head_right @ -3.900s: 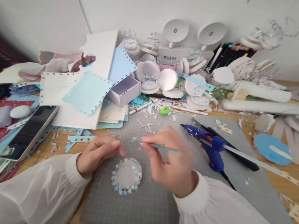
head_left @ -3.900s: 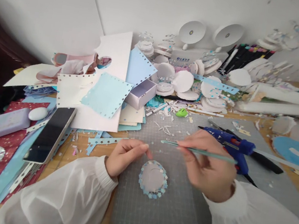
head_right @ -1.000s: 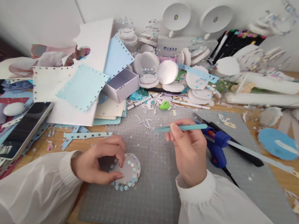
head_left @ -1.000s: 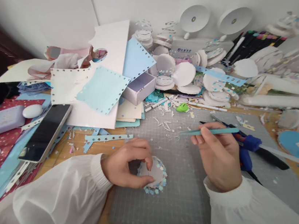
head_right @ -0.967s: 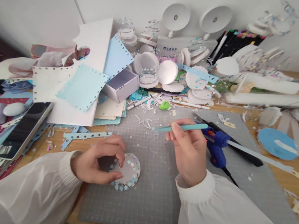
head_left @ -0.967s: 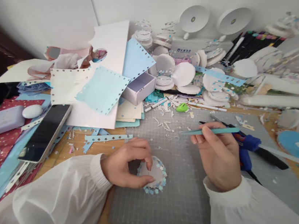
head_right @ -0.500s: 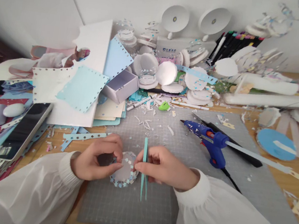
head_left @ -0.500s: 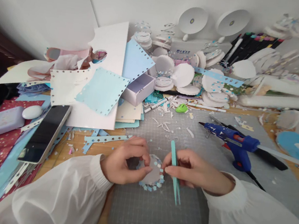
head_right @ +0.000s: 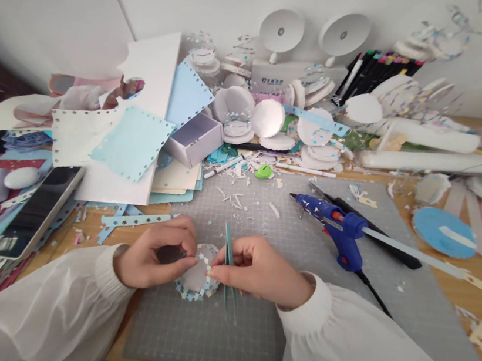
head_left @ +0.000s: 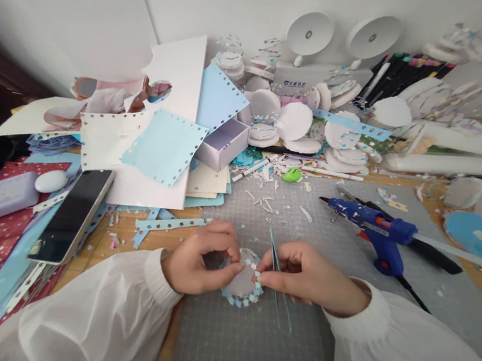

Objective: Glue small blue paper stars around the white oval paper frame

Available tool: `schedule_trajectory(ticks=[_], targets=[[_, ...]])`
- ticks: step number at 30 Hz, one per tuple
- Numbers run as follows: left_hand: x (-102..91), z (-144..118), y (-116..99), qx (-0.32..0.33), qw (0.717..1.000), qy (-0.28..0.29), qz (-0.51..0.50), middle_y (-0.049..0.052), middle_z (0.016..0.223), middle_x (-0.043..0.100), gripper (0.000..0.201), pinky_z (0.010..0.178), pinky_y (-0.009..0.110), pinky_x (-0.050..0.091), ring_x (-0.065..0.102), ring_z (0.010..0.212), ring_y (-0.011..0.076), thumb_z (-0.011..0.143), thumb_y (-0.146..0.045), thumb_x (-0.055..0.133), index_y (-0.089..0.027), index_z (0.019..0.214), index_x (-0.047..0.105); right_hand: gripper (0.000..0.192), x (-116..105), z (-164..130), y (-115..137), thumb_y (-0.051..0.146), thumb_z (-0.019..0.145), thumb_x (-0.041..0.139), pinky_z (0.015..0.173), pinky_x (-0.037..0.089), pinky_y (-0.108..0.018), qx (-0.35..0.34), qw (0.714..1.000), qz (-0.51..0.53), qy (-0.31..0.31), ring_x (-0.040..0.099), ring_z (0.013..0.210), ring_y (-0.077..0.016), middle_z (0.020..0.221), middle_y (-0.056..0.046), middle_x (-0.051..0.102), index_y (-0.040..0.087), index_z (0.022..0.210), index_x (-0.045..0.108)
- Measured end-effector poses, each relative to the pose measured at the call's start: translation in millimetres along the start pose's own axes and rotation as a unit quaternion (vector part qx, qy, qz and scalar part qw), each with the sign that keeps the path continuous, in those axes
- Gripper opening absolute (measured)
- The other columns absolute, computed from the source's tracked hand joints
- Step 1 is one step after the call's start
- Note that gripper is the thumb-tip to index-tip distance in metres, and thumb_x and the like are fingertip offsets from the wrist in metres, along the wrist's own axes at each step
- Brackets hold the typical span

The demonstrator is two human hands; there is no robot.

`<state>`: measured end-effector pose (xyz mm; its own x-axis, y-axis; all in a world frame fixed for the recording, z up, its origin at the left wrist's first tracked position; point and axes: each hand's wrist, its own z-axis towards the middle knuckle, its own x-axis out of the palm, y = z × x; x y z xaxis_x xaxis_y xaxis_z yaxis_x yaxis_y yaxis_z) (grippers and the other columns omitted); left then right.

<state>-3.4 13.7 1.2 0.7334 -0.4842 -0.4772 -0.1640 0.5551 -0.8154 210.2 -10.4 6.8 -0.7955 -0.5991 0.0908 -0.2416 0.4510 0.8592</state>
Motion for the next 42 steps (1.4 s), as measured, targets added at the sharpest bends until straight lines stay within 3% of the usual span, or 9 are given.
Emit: schedule_trajectory(ticks=[14, 22, 30, 42], targets=[[-0.3, 0.7, -0.9, 0.000, 1.000, 0.002, -0.013, 0.004, 0.063, 0.053, 0.014, 0.055, 0.025, 0.039, 0.049, 0.059, 0.0124, 0.078, -0.016, 0.059, -0.013, 0.064, 0.057, 0.018, 4.4, 1.5, 4.2, 0.032, 0.075, 0.065, 0.031, 0.024, -0.014, -0.037, 0.999, 0.009, -0.025, 0.037, 0.037, -0.0025, 0.047, 0.008, 0.043, 0.015, 0.073, 0.061], [-0.7, 0.5, 0.5, 0.006, 1.000, 0.010, -0.025, 0.005, 0.062, 0.055, 0.018, 0.058, 0.025, 0.040, 0.049, 0.060, 0.0126, 0.081, -0.015, 0.056, -0.013, 0.063, 0.058, 0.020, 4.2, 0.6, 2.3, 0.035, 0.076, 0.065, 0.031, 0.024, -0.013, -0.024, 0.999, 0.026, -0.022, 0.036, 0.036, -0.0019, 0.047, 0.008, 0.043, 0.015, 0.074, 0.060], [-1.4, -2.3, 3.6, -0.043, 0.997, -0.007, -0.063, 0.005, 0.064, 0.054, 0.023, 0.056, 0.023, 0.040, 0.049, 0.060, 0.0120, 0.084, -0.021, 0.056, -0.012, 0.063, 0.059, 0.032, 0.5, -1.1, 7.7, 0.042, 0.073, 0.065, 0.030, 0.024, -0.014, 0.021, 0.999, 0.008, -0.028, 0.035, 0.036, -0.0030, 0.046, 0.008, 0.042, 0.014, 0.088, 0.064], [-0.4, -3.2, 4.8, -0.062, 0.994, -0.030, -0.085, 0.005, 0.064, 0.054, 0.024, 0.056, 0.024, 0.040, 0.049, 0.059, 0.0119, 0.083, -0.021, 0.058, -0.012, 0.062, 0.058, 0.027, 2.2, 0.7, 1.6, 0.042, 0.075, 0.066, 0.032, 0.025, -0.014, 0.005, 0.999, -0.015, -0.049, 0.036, 0.037, -0.0030, 0.046, 0.008, 0.042, 0.016, 0.080, 0.062]])
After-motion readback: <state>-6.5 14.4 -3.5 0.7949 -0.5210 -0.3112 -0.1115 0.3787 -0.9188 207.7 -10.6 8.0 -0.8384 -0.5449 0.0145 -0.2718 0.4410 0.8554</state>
